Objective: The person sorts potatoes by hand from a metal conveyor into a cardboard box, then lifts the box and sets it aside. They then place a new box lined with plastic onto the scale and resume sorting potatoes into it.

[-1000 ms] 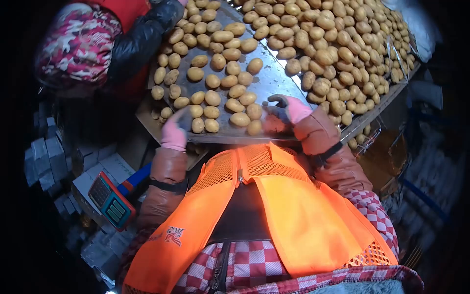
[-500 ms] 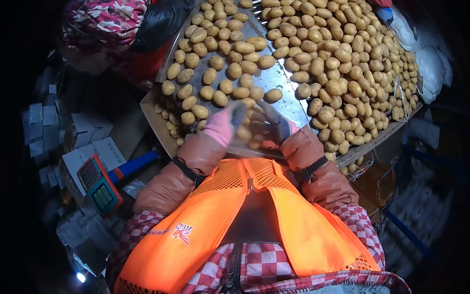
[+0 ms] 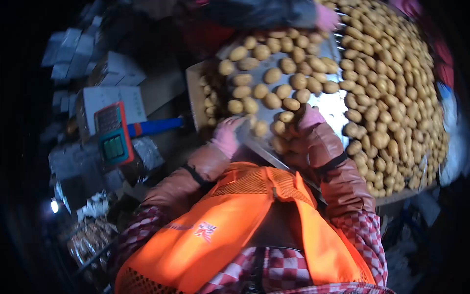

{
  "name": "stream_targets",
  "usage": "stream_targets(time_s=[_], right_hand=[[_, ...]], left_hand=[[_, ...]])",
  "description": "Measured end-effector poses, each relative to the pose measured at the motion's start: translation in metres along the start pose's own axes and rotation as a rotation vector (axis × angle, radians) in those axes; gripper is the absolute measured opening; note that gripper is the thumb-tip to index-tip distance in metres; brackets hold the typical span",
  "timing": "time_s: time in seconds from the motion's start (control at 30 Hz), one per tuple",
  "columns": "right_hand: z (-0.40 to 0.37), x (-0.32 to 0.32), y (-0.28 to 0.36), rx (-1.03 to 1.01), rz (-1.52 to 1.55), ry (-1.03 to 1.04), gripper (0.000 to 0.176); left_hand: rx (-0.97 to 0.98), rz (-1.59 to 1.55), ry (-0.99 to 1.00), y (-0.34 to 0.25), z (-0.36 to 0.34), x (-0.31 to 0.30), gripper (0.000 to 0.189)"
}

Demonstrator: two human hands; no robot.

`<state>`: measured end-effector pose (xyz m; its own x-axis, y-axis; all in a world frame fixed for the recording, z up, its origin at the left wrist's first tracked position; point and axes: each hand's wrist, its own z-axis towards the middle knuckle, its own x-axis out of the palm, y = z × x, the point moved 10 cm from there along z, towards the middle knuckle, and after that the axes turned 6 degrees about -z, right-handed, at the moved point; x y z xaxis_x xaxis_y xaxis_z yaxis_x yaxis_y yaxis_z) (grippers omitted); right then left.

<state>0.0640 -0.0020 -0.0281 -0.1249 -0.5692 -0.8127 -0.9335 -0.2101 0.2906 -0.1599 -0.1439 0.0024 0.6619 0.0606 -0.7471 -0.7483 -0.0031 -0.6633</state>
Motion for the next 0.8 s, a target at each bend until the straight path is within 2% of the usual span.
stream_targets(time_s=[0.03,0.13,0.17,0.2,0.27,0.3,0.37,0.43,0.5,0.6,0.67,0.7,0.77,0.8], right_hand=[[0.004,0.014,0.022,-0.059,0.05,-0.022,0.049],[0.014,0.047,0.061,-0.186,0.19,-0.102,0.054],[0.018,0.049,0.067,-0.22,0.237,-0.133,0.056],[0.027,0.064,0.057,-0.142,0.466,0.066,0.057],[0.007,0.047,0.055,-0.101,0.781,0.056,0.054],[0.011,0.048,0.029,-0.161,0.916,-0.031,0.051],[-0.009,0.038,-0.006,-0.036,0.97,0.04,0.037],[-0.034,0.03,-0.046,0.068,0.936,0.041,0.025],[-0.052,0.041,-0.095,0.146,0.871,0.084,0.027],[-0.084,0.059,-0.124,0.346,0.737,0.163,0.025],[-0.079,0.099,-0.134,0.306,0.828,0.244,0.023],[-0.077,0.119,-0.138,0.24,0.91,0.221,0.023],[-0.074,0.107,-0.094,0.233,0.48,0.158,0.026],[-0.061,0.122,-0.092,0.231,0.55,0.139,0.03]], left_hand=[[0.012,0.019,-0.035,-0.01,0.004,-0.007,0.039],[0.028,0.042,0.056,-0.011,0.022,0.007,0.043],[0.059,0.007,-0.002,-0.01,0.026,0.005,0.04],[0.093,-0.029,-0.061,-0.009,0.03,0.0,0.038],[0.122,-0.008,-0.156,-0.013,0.028,-0.023,0.036],[0.098,-0.01,-0.158,0.001,0.023,-0.025,0.036],[0.056,-0.011,-0.166,0.034,0.017,-0.028,0.035],[-0.028,-0.063,-0.171,0.047,0.007,-0.04,0.032],[-0.104,-0.072,-0.124,0.059,-0.002,-0.036,0.032],[-0.107,-0.006,-0.131,0.054,-0.015,-0.035,0.029],[-0.067,0.059,-0.115,0.046,-0.018,-0.034,0.029],[-0.025,0.089,-0.116,0.041,-0.02,-0.03,0.03],[0.038,0.109,-0.093,0.024,-0.027,-0.014,0.032],[0.073,0.101,-0.079,0.014,-0.025,-0.009,0.033]])
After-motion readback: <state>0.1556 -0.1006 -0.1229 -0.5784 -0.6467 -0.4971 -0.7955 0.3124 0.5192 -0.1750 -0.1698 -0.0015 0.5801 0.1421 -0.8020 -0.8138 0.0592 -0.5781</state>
